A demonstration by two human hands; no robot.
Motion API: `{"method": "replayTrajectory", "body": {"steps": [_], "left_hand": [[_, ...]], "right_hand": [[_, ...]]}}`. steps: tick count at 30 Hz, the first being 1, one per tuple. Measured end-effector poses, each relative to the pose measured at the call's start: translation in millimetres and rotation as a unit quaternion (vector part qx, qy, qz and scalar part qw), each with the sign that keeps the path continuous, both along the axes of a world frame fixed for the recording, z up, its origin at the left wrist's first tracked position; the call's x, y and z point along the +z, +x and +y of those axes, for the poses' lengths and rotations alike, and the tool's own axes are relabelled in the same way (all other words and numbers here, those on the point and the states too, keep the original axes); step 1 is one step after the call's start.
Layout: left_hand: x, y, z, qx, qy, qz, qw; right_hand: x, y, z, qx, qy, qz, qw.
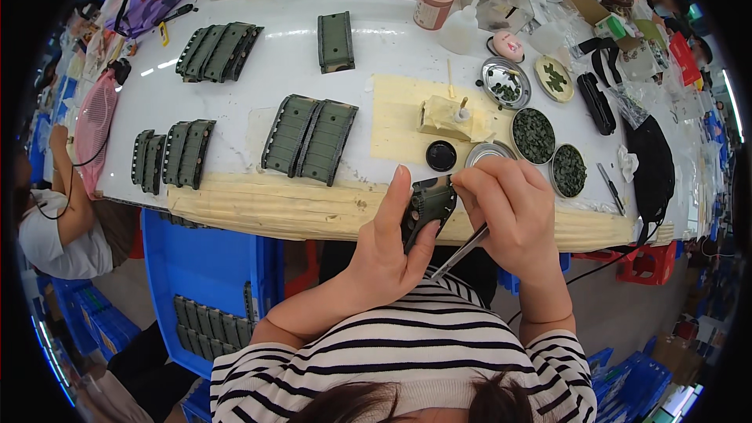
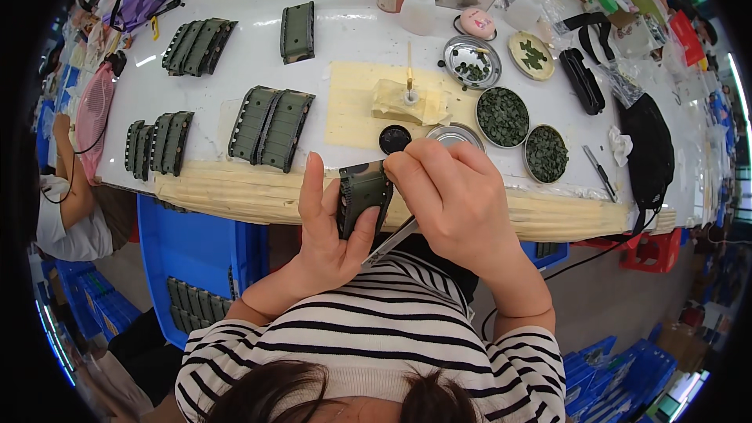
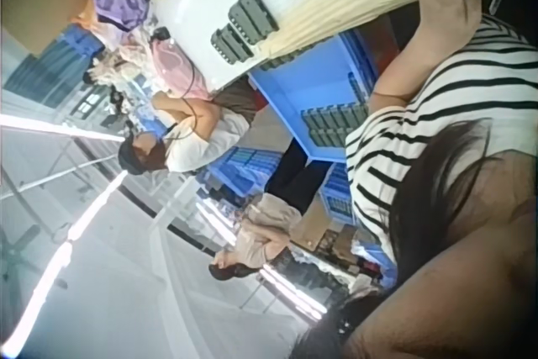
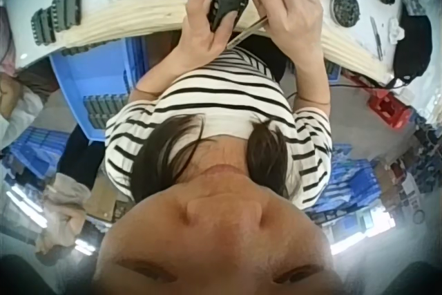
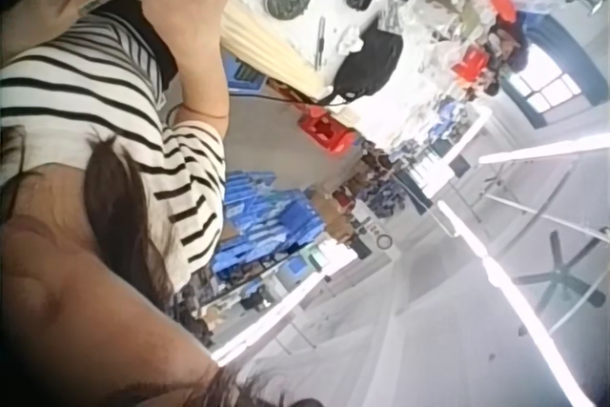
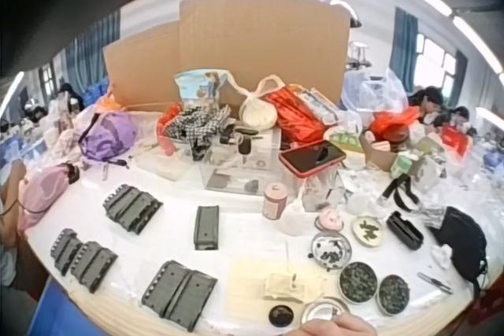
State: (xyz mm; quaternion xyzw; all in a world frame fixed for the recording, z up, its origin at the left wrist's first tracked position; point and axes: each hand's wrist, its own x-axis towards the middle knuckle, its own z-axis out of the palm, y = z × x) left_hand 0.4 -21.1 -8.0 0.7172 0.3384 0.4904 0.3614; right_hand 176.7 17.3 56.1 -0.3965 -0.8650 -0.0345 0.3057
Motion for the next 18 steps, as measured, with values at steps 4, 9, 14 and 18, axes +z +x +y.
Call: {"method": "replayTrajectory", "body": {"steps": [4, 9, 14, 18], "left_hand": [[0.0, -1.9, -1.5, -0.024, -0.017, 0.012, 0.999], [-3.0, -0.8, -3.7, -0.012, -0.001, 0.022, 1.000], [-6.2, 6.7, -0.3, 0.036, 0.022, -0.051, 0.998], [-7.5, 6.8, -5.2, 0.026, -0.033, -0.072, 0.997]], "right_hand": [[1.7, 0.3, -0.2, 0.011, -0.040, 0.024, 0.999], [-7.3, -1.4, -2.1, 0.009, -0.053, 0.069, 0.996], [-12.6, -6.8, -11.8, -0.005, -0.012, 0.033, 0.999], [-11.2, -2.1, -8.6, 0.005, -0.019, 0.058, 0.998]]}}
